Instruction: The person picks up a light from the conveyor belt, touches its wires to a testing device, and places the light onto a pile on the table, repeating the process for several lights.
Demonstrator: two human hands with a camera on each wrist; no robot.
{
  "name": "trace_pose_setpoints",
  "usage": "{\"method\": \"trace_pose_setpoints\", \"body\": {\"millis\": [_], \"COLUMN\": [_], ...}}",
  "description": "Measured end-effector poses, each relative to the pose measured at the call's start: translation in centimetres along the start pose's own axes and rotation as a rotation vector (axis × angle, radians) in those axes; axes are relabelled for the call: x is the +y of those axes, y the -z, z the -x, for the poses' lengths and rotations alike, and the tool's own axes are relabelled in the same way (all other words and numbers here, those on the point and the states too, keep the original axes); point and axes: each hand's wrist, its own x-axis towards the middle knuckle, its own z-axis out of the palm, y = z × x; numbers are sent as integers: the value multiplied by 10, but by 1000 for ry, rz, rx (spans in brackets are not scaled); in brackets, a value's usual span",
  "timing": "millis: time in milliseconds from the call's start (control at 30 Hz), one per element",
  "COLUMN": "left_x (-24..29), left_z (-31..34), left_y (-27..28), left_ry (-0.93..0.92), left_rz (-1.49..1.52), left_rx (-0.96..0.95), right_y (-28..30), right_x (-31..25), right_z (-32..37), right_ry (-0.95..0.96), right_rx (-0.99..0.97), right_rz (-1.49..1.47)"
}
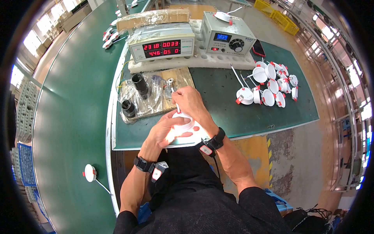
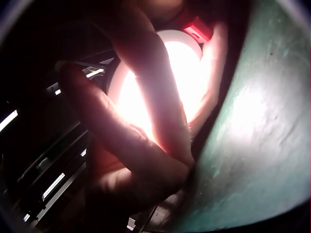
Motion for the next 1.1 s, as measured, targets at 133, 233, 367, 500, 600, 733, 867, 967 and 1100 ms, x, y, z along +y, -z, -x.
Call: {"method": "trace_pose_setpoints", "body": {"millis": [133,233,367,500,600,733,867,967,1100], "left_x": [-4,-5,-5,-5,-4,-2,-5,-3,1], "left_z": [-6,-6,-6,-6,-4,-2,0,-1,-2], "left_y": [9,11,12,12,10,4,3,1,-3], "left_ry": [-11,-11,-15,-15,-12,-16,-42,-36,-7], "left_rz": [-36,-26,-31,-35,-49,-22,13,49,33], "left_rx": [-64,-77,-82,-78,-79,-90,-104,-106,-95], "right_y": [-1,-2,-2,-2,-2,1,3,7,11], "right_x": [1,3,3,4,3,2,0,-1,-1], "right_z": [-1,-1,-1,-2,-1,-2,-2,-5,-7], "right_ry": [-6,-3,-3,-3,-11,-19,22,-13,-14], "right_rx": [0,3,6,9,1,-27,-57,-76,-89], "right_rz": [-8,-6,-7,-7,-11,-40,-14,-19,-23]}}
